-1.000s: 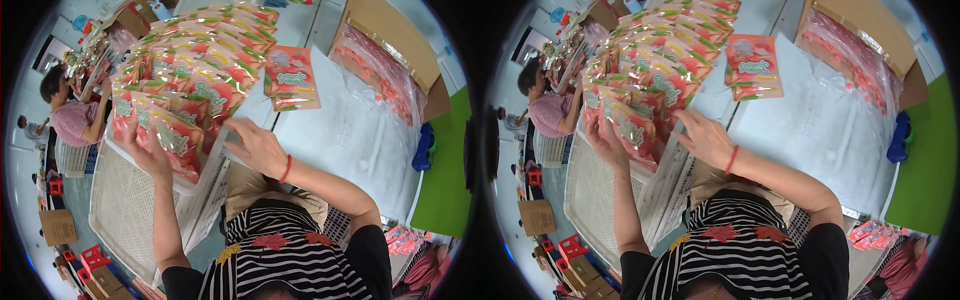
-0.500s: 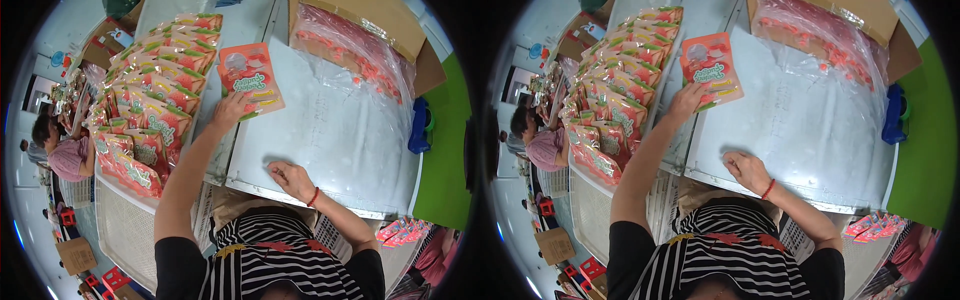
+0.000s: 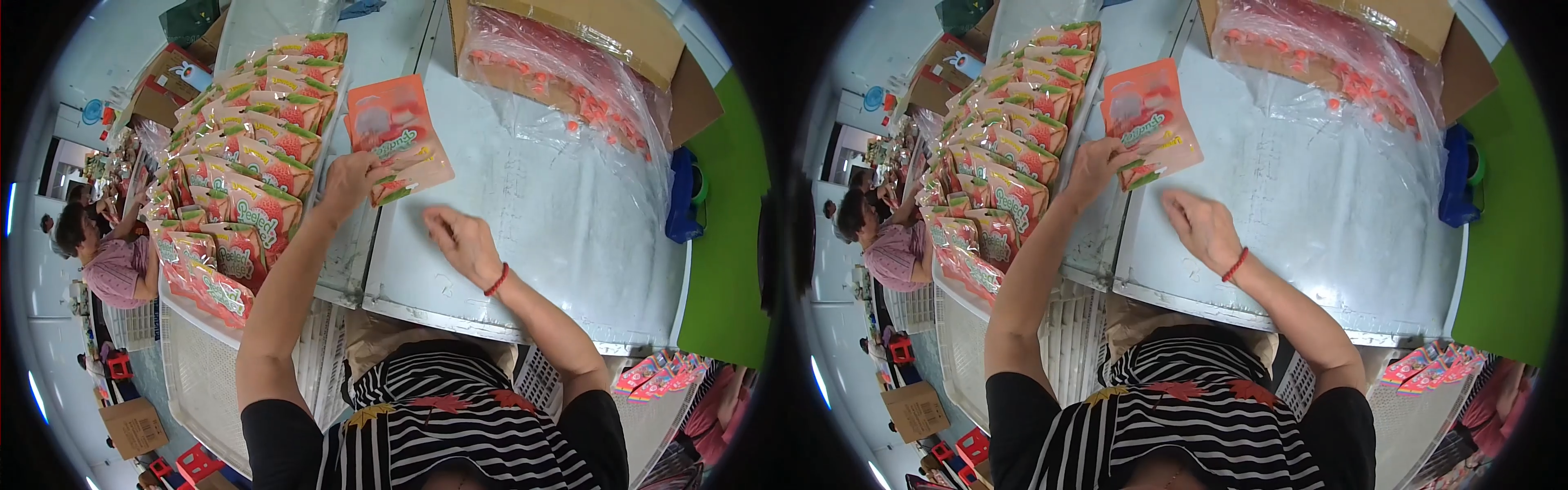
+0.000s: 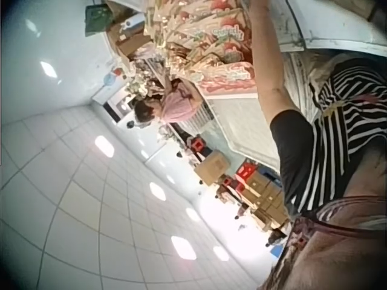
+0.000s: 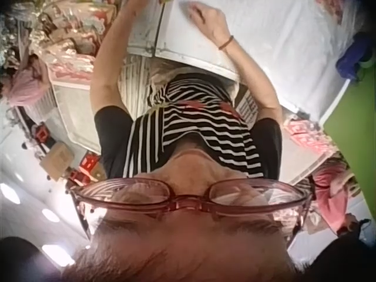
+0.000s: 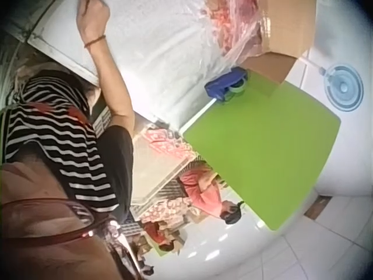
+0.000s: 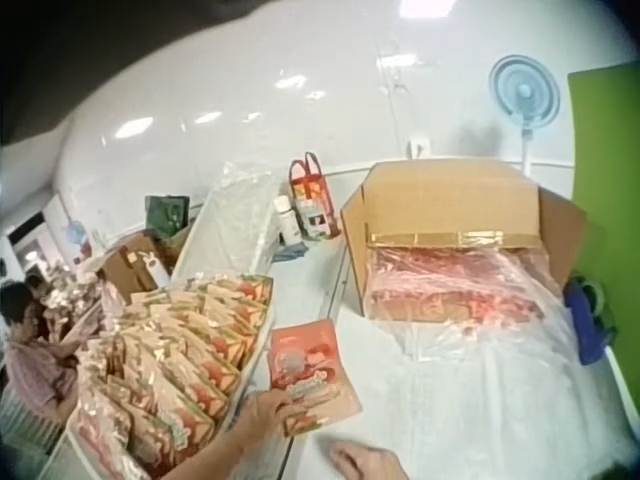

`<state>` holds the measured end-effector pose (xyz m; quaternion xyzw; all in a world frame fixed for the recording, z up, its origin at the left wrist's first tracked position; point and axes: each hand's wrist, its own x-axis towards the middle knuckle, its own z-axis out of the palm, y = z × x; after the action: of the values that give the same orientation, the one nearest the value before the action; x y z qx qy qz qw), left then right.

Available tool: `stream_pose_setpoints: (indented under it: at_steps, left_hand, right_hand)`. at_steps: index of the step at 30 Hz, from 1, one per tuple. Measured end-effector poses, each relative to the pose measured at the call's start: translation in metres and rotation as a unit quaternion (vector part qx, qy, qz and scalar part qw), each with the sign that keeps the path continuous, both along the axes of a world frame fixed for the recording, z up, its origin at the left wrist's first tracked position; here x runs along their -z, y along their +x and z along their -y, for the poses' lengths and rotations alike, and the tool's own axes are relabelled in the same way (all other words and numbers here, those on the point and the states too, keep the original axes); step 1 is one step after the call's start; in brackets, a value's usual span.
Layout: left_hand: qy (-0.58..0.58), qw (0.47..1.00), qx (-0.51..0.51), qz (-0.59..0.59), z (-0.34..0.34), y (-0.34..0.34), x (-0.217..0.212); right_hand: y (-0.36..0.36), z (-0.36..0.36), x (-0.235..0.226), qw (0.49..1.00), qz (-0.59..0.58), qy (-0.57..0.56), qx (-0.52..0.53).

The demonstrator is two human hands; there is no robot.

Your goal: Packaging individual pieces of candy into branded pouches.

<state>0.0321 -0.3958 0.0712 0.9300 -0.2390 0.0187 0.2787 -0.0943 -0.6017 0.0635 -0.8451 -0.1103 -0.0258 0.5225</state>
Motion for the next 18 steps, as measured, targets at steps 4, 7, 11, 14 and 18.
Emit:
stream_pose_setpoints:
  at_steps: [4,7,11,14,18]
  left_hand:
    - [-0.093,0.993,0.019,0.069,0.029,-0.032,-0.012]
    - [-0.097,0.99,0.033,0.094,0.042,-0.055,-0.025]
    - [-0.195,0.979,-0.052,-0.006,0.037,-0.067,-0.025]
    - [-0.06,0.993,-0.052,0.088,0.038,-0.073,-0.02]
    - [0.117,0.968,0.038,0.22,0.068,-0.101,-0.017]
  right_hand:
    - [0.021,-0.007,-0.009,0.983,0.152,-0.039,0.095]
    - [0.025,0.001,-0.008,0.962,0.204,-0.124,0.129]
    - [0.015,0.022,0.001,0.943,0.225,-0.232,0.078]
    - [-0.005,0.019,0.003,0.936,0.224,-0.263,0.068]
    - [-0.009,0.02,-0.016,0.992,-0.037,-0.116,0.018]
